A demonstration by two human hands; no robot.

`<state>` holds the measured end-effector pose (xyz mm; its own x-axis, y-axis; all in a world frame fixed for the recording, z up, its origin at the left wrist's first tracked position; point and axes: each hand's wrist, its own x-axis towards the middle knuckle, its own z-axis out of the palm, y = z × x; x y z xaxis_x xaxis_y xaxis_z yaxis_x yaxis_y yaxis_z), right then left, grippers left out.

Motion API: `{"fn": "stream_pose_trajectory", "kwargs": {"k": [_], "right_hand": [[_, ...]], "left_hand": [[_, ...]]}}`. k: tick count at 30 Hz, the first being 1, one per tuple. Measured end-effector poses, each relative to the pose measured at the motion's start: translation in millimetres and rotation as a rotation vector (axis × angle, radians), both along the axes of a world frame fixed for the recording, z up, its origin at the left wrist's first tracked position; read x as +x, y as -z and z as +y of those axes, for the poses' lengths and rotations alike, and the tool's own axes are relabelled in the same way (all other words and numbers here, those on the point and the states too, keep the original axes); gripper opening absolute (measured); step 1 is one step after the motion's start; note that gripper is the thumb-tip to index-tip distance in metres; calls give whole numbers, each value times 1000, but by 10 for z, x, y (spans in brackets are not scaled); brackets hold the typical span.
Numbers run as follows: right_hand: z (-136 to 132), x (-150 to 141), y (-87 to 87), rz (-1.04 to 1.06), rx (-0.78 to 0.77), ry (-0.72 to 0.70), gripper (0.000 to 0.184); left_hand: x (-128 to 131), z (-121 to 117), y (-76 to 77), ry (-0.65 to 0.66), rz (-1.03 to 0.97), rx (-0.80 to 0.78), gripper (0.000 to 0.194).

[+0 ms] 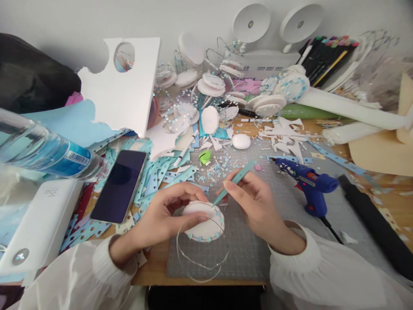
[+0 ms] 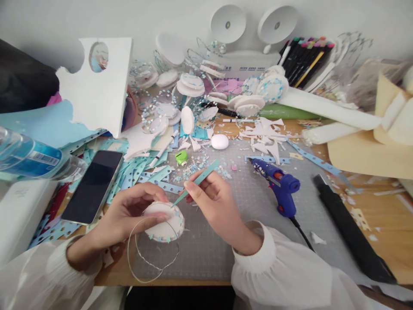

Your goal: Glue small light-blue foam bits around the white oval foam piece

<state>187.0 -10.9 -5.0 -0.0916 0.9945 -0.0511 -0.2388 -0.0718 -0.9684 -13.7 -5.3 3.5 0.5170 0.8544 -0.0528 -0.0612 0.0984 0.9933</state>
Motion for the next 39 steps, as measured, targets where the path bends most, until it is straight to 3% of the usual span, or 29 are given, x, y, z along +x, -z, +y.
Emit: {"fn": "stream_pose_trajectory", "kwargs": {"k": [4, 9, 16, 20, 24, 28, 31, 35, 39], "right_hand": [[4, 10, 38, 63, -47, -51, 9], [-50, 2, -22, -68, 130, -34, 3], [67, 58, 45, 17, 81, 237, 10], [158, 93, 52, -5, 78, 358, 14], [165, 81, 78, -64, 75, 346, 17], [155, 41, 111, -79, 91, 306, 19], [159, 19, 106, -98, 83, 273, 18], [160, 5, 86, -90, 94, 251, 18], [142, 9, 51, -104, 131, 222, 19]], "left_hand": [[6, 8, -11, -4, -10, -30, 21], [10, 17, -11, -14, -42, -91, 22], [14, 9, -27, -28, -32, -87, 20], [33, 16, -10, -29, 35, 17, 16], [37, 25, 22, 10, 199, 113, 15], [22, 56, 51, 135, 454, 351, 12], [17, 90, 65, 200, 458, 506, 17], [29, 108, 65, 105, 447, 587, 17], [28, 88, 29, -71, 446, 530, 19]]}}
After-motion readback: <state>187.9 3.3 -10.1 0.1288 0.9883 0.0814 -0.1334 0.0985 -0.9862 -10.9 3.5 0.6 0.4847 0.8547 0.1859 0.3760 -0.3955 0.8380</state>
